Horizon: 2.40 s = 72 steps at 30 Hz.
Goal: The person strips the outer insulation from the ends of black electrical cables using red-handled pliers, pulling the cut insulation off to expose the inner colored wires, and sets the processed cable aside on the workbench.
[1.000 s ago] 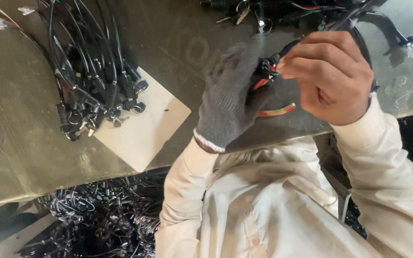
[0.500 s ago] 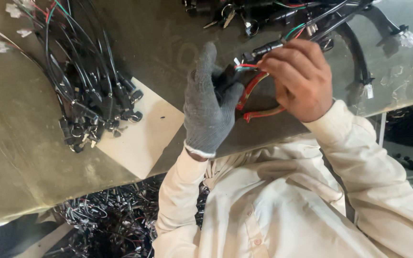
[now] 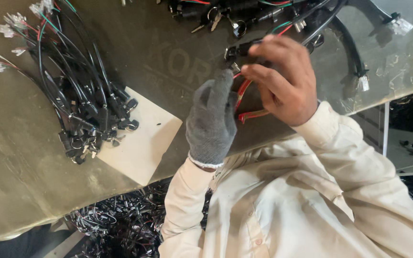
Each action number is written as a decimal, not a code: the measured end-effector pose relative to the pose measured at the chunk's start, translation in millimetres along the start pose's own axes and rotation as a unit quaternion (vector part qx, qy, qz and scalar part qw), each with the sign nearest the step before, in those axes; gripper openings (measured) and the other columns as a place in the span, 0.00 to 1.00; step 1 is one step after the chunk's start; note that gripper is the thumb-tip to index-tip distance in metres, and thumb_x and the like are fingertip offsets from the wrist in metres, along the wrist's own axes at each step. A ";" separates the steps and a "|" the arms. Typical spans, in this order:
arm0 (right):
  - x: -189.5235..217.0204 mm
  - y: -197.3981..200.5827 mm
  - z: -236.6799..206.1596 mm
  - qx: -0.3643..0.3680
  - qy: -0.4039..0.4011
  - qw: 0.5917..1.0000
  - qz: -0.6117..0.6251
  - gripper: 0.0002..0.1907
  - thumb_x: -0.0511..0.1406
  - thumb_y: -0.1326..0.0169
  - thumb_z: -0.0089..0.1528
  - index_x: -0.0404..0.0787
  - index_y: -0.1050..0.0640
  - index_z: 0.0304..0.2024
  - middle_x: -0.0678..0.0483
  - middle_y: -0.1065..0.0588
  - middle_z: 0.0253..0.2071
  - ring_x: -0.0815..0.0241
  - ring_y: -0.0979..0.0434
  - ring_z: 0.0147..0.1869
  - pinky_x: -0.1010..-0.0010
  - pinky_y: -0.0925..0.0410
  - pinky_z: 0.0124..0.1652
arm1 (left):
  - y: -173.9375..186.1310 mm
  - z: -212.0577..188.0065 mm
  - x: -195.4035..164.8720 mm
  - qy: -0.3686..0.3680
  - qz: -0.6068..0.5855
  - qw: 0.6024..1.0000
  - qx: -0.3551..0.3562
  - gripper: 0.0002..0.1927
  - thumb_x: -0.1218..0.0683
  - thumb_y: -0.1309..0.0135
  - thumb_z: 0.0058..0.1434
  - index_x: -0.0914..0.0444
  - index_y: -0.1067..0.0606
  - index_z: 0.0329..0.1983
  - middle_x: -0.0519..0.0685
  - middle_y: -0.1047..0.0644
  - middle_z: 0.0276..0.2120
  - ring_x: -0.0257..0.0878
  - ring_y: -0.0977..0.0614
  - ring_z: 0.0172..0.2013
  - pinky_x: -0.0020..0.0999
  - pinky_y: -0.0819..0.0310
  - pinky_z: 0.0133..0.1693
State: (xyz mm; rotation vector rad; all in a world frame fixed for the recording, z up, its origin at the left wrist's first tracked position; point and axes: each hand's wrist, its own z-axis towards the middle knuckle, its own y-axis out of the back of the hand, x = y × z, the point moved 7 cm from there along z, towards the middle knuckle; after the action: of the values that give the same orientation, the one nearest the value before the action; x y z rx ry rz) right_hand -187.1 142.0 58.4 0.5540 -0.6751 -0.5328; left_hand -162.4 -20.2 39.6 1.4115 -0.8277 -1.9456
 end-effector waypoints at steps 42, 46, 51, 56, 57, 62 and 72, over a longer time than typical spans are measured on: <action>87.9 30.5 70.1 0.160 -0.114 0.950 0.240 0.36 0.59 0.69 0.71 0.36 0.25 0.36 0.46 0.22 0.44 0.47 0.23 0.52 0.55 0.35 0.51 | 33.0 -60.5 -38.0 0.000 -0.506 0.861 0.039 0.15 0.47 0.51 0.75 0.64 0.25 0.47 0.52 0.22 0.37 0.44 0.20 0.38 0.42 0.25 0.45; 95.6 31.8 90.5 0.219 -0.031 0.696 0.683 0.35 0.59 0.67 0.72 0.40 0.23 0.33 0.50 0.22 0.38 0.48 0.24 0.49 0.51 0.34 0.56 | -1.2 -74.7 -65.9 -0.024 -0.513 0.847 0.140 0.12 0.49 0.50 0.74 0.63 0.24 0.47 0.51 0.22 0.35 0.44 0.20 0.35 0.39 0.26 0.42; 26.8 65.9 -3.4 0.115 -0.312 0.658 0.676 0.27 0.49 0.60 0.74 0.50 0.29 0.22 0.62 0.26 0.23 0.55 0.32 0.39 0.55 0.42 0.52 | -3.9 -74.4 -85.6 -0.015 -0.497 0.848 0.187 0.08 0.53 0.48 0.72 0.62 0.23 0.46 0.50 0.22 0.32 0.43 0.20 0.32 0.36 0.26 0.39; 20.6 81.3 -16.3 0.076 -0.127 0.828 0.540 0.18 0.48 0.55 0.70 0.56 0.30 0.25 0.67 0.27 0.26 0.61 0.26 0.37 0.59 0.38 0.52 | 33.5 -43.5 -56.6 -0.127 -0.428 0.889 0.100 0.05 0.53 0.45 0.71 0.58 0.24 0.44 0.49 0.22 0.32 0.44 0.20 0.32 0.37 0.27 0.40; 18.7 81.4 -5.6 0.028 -0.113 0.836 0.536 0.16 0.48 0.54 0.69 0.56 0.30 0.27 0.67 0.27 0.27 0.62 0.26 0.37 0.60 0.38 0.51 | 38.7 -43.7 -47.7 -0.121 -0.413 0.899 0.081 0.08 0.52 0.43 0.68 0.60 0.25 0.44 0.49 0.22 0.32 0.44 0.19 0.32 0.38 0.26 0.40; 10.5 -0.5 0.8 -0.091 -0.286 0.739 0.603 0.12 0.46 0.48 0.76 0.46 0.28 0.51 0.52 0.30 0.55 0.53 0.28 0.60 0.58 0.33 0.60 | 15.4 -63.4 22.8 0.298 -0.642 0.707 -0.016 0.14 0.54 0.47 0.69 0.69 0.24 0.50 0.46 0.21 0.31 0.35 0.24 0.30 0.32 0.26 0.33; 29.3 -63.2 -59.8 0.313 -0.367 0.857 0.182 0.20 0.34 0.37 0.58 0.38 0.22 0.52 0.46 0.22 0.33 0.51 0.22 0.34 0.66 0.29 0.41 | 42.4 -55.1 15.9 0.074 -0.428 0.891 -0.130 0.10 0.59 0.40 0.70 0.62 0.26 0.52 0.49 0.21 0.46 0.42 0.23 0.54 0.37 0.28 0.60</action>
State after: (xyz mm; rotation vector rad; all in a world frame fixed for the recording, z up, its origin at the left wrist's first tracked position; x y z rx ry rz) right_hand -143.2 95.7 -7.6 0.8094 -1.6856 -0.1306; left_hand -109.4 -66.9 49.4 1.9025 0.2038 -2.3844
